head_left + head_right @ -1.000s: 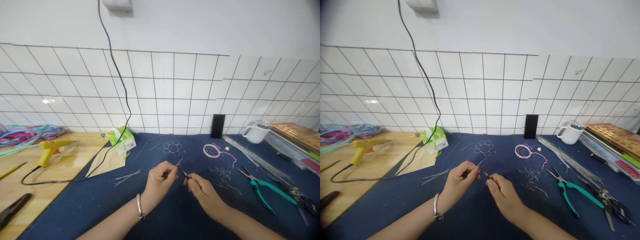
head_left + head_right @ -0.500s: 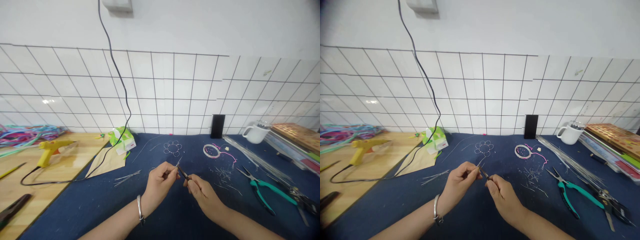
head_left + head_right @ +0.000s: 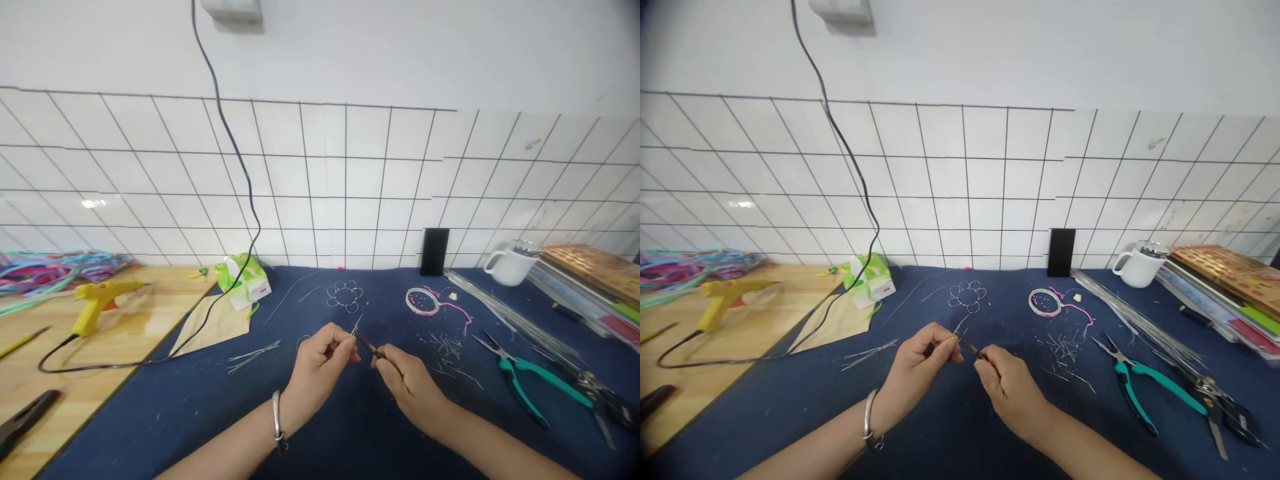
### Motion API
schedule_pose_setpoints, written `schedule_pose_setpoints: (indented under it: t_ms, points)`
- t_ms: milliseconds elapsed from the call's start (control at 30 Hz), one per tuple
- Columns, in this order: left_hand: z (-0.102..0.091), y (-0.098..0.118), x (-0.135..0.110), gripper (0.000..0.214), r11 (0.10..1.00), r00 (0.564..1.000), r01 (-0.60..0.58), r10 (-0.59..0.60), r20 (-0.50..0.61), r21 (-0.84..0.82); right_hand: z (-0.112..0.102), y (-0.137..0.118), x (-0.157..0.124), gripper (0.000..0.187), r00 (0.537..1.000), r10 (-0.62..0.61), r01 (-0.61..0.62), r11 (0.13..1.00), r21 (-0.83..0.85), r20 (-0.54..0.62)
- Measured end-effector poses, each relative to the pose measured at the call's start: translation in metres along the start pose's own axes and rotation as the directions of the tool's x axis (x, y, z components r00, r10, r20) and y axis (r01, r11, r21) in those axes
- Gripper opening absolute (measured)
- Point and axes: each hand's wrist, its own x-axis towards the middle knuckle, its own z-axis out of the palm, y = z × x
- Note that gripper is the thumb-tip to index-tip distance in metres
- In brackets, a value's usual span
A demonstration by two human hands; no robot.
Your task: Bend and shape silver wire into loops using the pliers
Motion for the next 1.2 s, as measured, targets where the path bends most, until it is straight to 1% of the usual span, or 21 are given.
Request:
schedule_pose_setpoints:
  t_ms: [167,367,633,800,933,1000,1100,1200]
  points:
    - [-0.002,0.002,0.002,0.018,1.0,1.0,0.002,-0.002,0.01,0.01,-0.006,0.006,0.003,0.028,1.0,-0.025,0.025,0.995,-0.094,0.001]
    - [-0.005,0.0,0.004,0.018,0.999,0.999,0.029,-0.028,0.015,-0.027,-0.012,0.009,0.005,0.027,0.999,-0.03,0.032,0.98,-0.196,0.011]
    - [-0.009,0.001,0.008,0.022,0.997,0.999,0.027,-0.028,0.017,0.079,-0.021,0.011,0.008,0.023,0.995,-0.087,0.1,0.938,-0.333,0.053]
    - [-0.01,-0.003,0.009,0.024,0.993,0.999,0.017,-0.022,0.036,0.119,-0.024,0.018,0.009,0.025,0.987,-0.152,0.162,0.863,-0.479,0.06]
    - [-0.01,-0.005,0.009,0.024,0.987,0.999,0.004,-0.01,0.038,0.16,-0.025,0.022,0.01,0.027,0.972,-0.232,0.197,0.749,-0.633,0.027]
    - [-0.01,-0.005,0.009,0.025,0.985,0.999,-0.004,-0.003,0.042,0.172,-0.026,0.022,0.009,0.027,0.964,-0.264,0.211,0.707,-0.676,0.025]
    - [-0.012,-0.005,0.011,0.023,0.978,0.998,-0.027,0.016,0.055,0.209,-0.028,0.02,0.009,0.027,0.961,-0.274,0.216,0.666,-0.714,0.034]
    - [-0.015,-0.006,0.013,0.021,0.952,0.995,-0.085,0.066,0.074,0.296,-0.03,0.018,0.009,0.027,0.966,-0.254,0.202,0.631,-0.749,0.047]
